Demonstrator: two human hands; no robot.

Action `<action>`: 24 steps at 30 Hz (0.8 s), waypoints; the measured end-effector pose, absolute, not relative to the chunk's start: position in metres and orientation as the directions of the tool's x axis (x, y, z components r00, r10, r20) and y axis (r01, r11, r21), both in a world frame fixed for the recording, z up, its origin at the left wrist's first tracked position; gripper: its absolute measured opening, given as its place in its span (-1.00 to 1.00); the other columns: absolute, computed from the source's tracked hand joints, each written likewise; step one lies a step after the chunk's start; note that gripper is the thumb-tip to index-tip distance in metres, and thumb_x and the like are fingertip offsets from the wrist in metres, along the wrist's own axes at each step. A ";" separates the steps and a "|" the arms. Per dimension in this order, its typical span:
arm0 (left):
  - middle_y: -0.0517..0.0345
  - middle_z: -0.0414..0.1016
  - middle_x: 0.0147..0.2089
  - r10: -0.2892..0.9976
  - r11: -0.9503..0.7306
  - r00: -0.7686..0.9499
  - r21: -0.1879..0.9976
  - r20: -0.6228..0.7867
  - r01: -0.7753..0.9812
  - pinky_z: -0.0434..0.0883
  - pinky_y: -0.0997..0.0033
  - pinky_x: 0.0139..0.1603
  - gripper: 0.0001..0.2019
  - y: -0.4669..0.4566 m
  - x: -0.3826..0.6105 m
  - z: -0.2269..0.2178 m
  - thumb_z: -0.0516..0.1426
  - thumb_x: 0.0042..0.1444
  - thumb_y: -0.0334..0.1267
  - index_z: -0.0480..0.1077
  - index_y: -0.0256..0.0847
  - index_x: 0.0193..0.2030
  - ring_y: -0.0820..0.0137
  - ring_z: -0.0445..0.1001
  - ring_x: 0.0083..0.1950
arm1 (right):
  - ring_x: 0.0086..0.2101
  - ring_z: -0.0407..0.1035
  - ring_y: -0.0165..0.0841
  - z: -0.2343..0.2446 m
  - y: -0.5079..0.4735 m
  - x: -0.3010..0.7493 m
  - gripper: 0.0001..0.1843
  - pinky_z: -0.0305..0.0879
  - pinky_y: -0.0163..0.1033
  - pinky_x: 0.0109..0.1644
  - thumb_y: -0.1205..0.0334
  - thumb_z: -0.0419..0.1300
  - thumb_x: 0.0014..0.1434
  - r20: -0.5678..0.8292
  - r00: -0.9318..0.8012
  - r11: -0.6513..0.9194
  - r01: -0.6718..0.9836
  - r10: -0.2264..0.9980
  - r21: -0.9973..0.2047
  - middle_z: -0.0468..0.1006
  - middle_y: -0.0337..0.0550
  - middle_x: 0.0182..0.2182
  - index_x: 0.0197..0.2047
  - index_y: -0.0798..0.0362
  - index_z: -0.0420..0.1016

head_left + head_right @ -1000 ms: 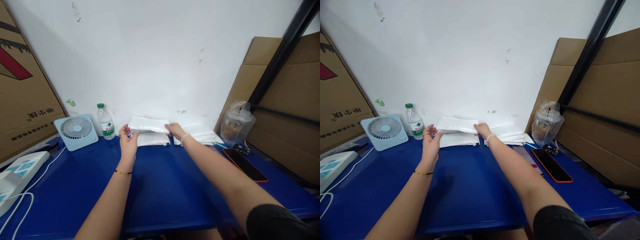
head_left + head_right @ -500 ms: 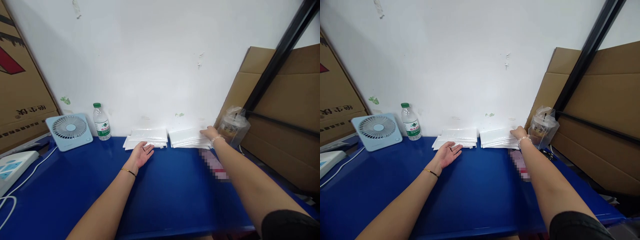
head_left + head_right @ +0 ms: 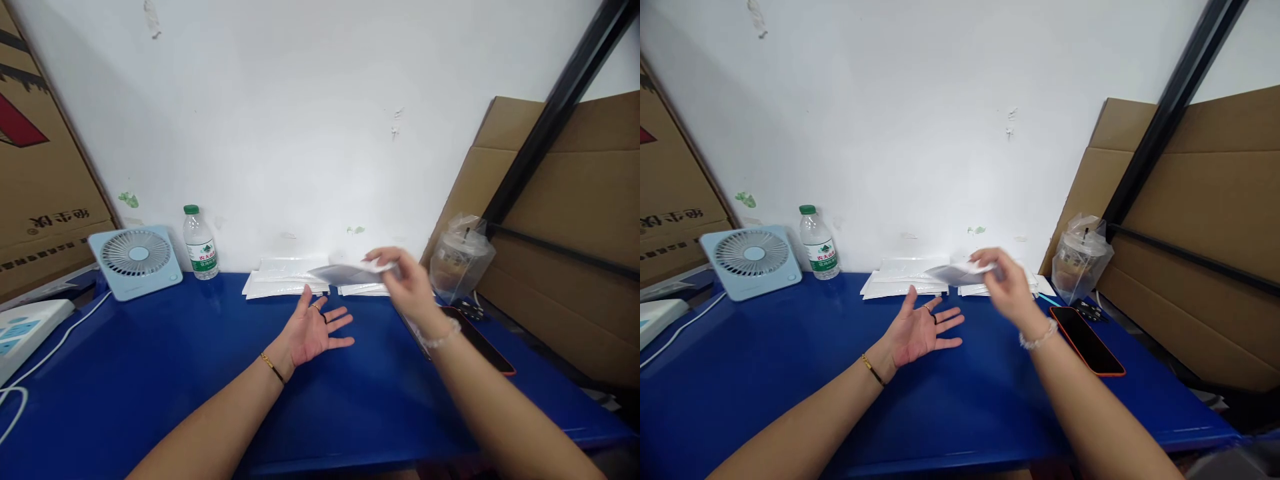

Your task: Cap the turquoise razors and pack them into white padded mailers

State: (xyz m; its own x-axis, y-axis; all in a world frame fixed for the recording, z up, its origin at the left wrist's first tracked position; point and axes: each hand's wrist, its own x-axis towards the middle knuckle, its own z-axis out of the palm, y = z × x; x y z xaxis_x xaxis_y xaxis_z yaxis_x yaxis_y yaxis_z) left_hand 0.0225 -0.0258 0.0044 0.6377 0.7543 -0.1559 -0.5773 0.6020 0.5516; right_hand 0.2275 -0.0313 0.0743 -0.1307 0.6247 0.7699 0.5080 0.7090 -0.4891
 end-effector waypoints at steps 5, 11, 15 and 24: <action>-0.15 0.46 -0.08 0.908 0.325 0.419 0.608 0.013 -0.724 0.37 0.04 0.00 -0.31 -0.022 0.008 0.014 -0.06 -0.01 0.33 0.36 -0.31 -0.08 0.05 0.40 0.02 | -0.15 0.42 -0.33 0.033 -0.068 0.173 -0.69 0.39 -0.12 -0.10 0.48 0.03 0.09 0.805 -0.483 0.926 0.316 0.344 -0.206 0.51 -0.13 -0.22 -0.14 -0.06 0.32; 0.07 0.48 -0.39 0.998 0.060 0.023 0.636 -0.067 -0.770 0.44 0.30 -0.15 -0.61 0.002 -0.027 0.022 0.00 0.02 0.08 0.37 -0.25 -0.32 0.30 0.48 -0.26 | -0.11 0.39 -0.30 0.005 -0.058 0.168 -0.69 0.33 -0.09 -0.01 0.43 0.05 0.15 0.684 -0.655 0.937 0.325 0.321 -0.128 0.54 -0.14 -0.22 -0.09 -0.06 0.43; 0.15 0.47 -0.33 0.938 -0.256 -0.347 0.728 0.027 -0.636 0.42 0.39 -0.15 -0.70 0.009 -0.035 0.028 0.10 0.01 -0.01 0.33 -0.21 -0.28 0.36 0.48 -0.19 | -0.20 0.41 -0.30 -0.013 -0.045 0.160 -0.85 0.35 -0.10 -0.06 0.33 0.08 0.13 0.528 -0.199 0.562 0.215 0.826 -0.799 0.51 -0.14 -0.27 -0.24 -0.01 0.44; 0.13 0.50 -0.16 0.848 -0.522 -0.411 0.670 0.336 -0.528 0.41 0.29 -0.04 -0.67 -0.009 0.007 0.029 0.21 0.00 -0.11 0.38 -0.14 -0.09 0.31 0.48 -0.07 | -0.32 0.46 -0.28 -0.027 -0.023 0.137 -0.66 0.41 -0.13 -0.27 0.04 -0.01 0.22 -0.329 -0.252 -0.403 -0.721 0.910 -0.564 0.53 -0.07 -0.27 -0.09 0.08 0.38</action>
State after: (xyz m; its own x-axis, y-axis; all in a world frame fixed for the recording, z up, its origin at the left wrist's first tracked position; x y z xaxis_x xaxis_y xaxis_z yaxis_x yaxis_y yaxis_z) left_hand 0.0069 -0.0089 0.0295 -0.4105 0.8476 0.3361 -0.5284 -0.5216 0.6699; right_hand 0.1371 -0.0233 -0.0268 -0.2520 0.9101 -0.3291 -0.7209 -0.4034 -0.5635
